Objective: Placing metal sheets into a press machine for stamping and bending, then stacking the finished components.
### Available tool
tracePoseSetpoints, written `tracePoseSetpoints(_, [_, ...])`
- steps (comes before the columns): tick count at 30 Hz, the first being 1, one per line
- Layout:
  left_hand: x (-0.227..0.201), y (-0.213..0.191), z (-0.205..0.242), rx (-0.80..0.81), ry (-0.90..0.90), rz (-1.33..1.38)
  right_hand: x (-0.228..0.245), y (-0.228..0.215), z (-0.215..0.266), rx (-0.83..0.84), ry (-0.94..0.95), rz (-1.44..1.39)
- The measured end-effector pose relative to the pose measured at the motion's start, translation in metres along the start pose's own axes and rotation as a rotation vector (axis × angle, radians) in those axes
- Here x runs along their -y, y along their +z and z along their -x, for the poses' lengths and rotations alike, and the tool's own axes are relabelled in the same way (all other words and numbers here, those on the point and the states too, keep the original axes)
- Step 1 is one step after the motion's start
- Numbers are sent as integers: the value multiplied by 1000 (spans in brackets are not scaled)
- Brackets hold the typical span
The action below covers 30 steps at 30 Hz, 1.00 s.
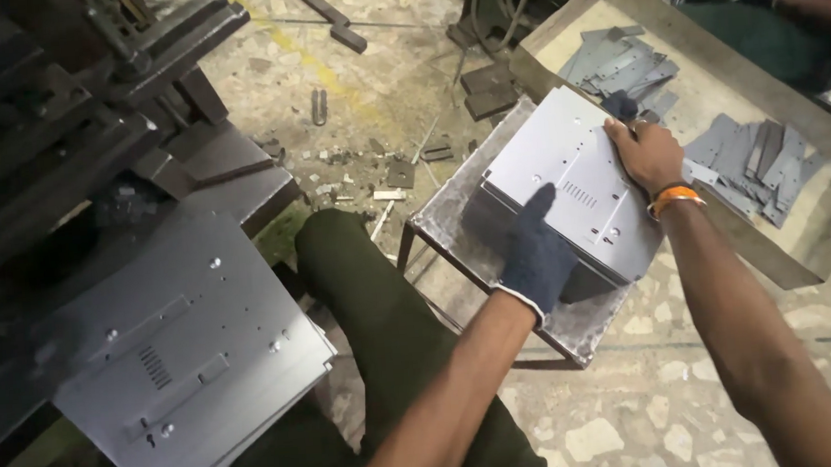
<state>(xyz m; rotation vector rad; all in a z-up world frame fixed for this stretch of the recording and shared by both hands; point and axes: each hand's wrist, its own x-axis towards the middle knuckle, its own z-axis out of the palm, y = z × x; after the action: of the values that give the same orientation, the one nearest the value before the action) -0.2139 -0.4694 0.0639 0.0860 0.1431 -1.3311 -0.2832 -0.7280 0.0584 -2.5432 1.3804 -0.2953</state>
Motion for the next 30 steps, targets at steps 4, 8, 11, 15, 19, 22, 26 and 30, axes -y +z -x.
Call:
tracePoseSetpoints(4, [3, -22, -12, 10, 18, 11, 2, 2, 2, -46, 17, -1])
tracePoseSetpoints(8, [-1, -19, -11, 15, -4, 23, -3, 14, 8, -92, 29, -5])
tracePoseSetpoints(11, [-2, -19, -12, 21, -24, 20, -12, 17, -1, -100, -11, 16])
tracePoseSetpoints(15, [0, -66, -20, 995, -173, 428, -7, 16, 7, -93, -64, 41])
tracePoseSetpoints(19, [-40, 9, 51, -413, -12, -450, -5, 46, 0, -324, -296, 119])
tracePoseSetpoints(22, [-76, -76, 33, -160, 271, -620, 58, 38, 13, -391, -482, 94])
tracePoseSetpoints(26, [-149, 13, 141, -411, 548, -564, 227, 10, 88, 205, -472, -723])
tracePoseSetpoints(30, [-207, 7, 230, -476, 1006, -926, 334, 70, 139, 484, -632, -1013])
